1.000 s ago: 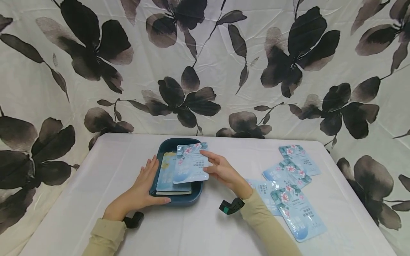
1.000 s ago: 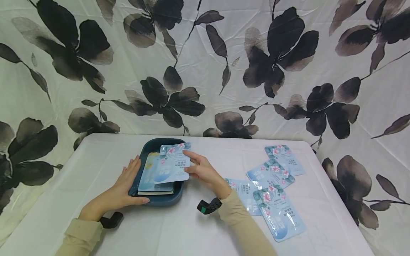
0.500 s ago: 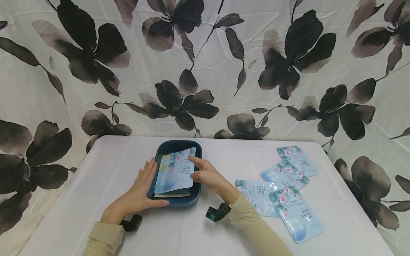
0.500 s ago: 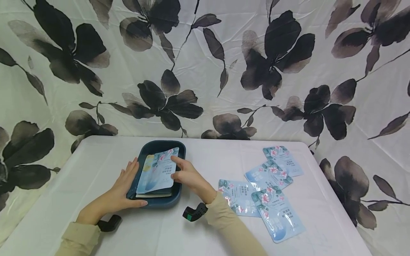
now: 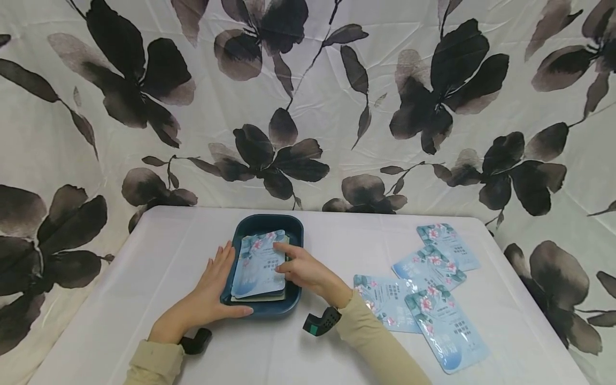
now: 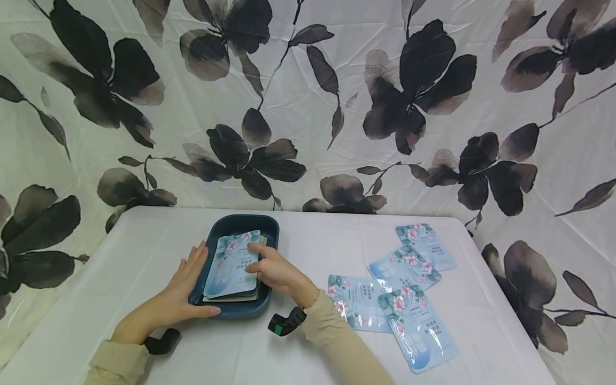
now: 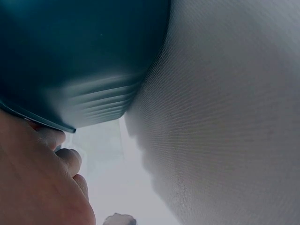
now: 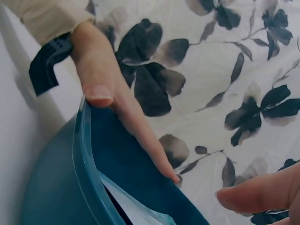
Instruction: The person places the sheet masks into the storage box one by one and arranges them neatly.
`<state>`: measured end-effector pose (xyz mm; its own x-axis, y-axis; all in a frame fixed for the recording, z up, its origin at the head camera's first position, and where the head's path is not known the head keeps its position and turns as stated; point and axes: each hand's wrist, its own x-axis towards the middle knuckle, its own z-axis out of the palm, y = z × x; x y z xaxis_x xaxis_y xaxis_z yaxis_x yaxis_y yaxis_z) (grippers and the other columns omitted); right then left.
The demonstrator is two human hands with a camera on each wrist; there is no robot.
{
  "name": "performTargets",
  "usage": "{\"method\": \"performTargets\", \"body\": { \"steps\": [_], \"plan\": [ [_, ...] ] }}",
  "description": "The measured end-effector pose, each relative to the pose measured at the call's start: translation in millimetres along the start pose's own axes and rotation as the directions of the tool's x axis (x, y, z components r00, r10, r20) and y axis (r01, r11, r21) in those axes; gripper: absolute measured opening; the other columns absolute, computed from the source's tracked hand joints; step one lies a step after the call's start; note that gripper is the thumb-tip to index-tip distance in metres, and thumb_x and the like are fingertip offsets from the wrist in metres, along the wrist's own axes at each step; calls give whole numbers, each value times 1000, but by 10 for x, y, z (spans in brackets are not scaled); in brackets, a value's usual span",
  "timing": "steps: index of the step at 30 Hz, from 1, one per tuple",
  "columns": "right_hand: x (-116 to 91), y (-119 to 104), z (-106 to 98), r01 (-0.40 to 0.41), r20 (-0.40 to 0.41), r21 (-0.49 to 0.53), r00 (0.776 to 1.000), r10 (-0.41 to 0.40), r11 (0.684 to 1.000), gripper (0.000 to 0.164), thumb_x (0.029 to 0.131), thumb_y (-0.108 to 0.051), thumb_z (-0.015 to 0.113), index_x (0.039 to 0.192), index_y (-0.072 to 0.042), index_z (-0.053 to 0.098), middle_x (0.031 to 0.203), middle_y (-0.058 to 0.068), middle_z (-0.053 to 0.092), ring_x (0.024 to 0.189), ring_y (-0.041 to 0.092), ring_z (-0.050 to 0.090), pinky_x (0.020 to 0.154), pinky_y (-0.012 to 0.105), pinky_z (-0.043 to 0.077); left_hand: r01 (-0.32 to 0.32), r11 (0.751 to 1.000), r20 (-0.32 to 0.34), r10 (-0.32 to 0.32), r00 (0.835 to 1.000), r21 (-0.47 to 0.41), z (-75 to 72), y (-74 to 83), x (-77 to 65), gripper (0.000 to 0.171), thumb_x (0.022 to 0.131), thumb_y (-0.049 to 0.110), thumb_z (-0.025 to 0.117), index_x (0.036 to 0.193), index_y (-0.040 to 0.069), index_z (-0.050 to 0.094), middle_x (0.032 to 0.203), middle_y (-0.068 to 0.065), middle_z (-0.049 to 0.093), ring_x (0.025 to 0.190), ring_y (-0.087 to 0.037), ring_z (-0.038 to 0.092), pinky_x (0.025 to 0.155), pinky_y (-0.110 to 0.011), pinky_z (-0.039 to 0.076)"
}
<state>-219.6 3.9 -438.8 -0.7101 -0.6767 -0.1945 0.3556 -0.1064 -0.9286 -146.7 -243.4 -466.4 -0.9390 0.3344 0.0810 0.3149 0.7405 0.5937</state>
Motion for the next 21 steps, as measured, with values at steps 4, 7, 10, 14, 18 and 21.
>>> {"method": "performTargets", "body": {
  "steps": [4,7,10,14,18,21],
  "plan": [
    [0,17,-4,25,6,97,1000,-26,995,72,90,12,41,155,9,9,163,20,6,148,33,17,119,52,15,-7,1000,4,7,1000,-6,1,10,13,135,70,59,83,159,5,-3,165,-13,-11,150,-38,-13,116,-63,-6],
    [-3,15,-5,44,13,167,999,-47,985,76,87,12,40,154,11,2,163,22,0,149,34,11,119,53,10,-15,1000,1,15,1000,-12,5,13,21,135,70,59,83,158,4,-3,165,-14,-11,150,-37,-14,116,-63,-6],
    [0,12,1,43,14,217,999,-47,975,78,87,11,40,154,10,0,163,21,-2,149,35,7,120,53,7,-23,999,-6,23,1000,-22,5,17,15,134,70,57,84,159,5,-3,165,-12,-11,150,-36,-15,115,-64,-6],
    [12,22,7,38,17,224,999,-42,974,77,89,10,41,154,10,0,164,21,-2,149,34,7,120,52,6,-24,999,-9,24,1000,-27,-3,26,-2,133,71,57,83,158,4,-2,165,-11,-12,149,-36,-16,115,-65,-6],
    [15,25,16,38,13,208,999,-42,977,74,91,8,42,153,11,2,163,21,-2,150,33,7,120,52,7,-25,999,-8,25,1000,-24,-13,30,-5,133,71,57,83,158,2,-1,165,-11,-13,149,-37,-15,115,-66,-6],
    [15,20,29,38,-2,203,999,-39,978,72,93,6,43,153,13,4,163,21,-3,150,33,5,120,53,6,-27,999,-9,27,1000,-20,-16,28,-5,133,71,57,83,158,2,-1,165,-10,-14,149,-38,-15,115,-66,-5]
  ]
}}
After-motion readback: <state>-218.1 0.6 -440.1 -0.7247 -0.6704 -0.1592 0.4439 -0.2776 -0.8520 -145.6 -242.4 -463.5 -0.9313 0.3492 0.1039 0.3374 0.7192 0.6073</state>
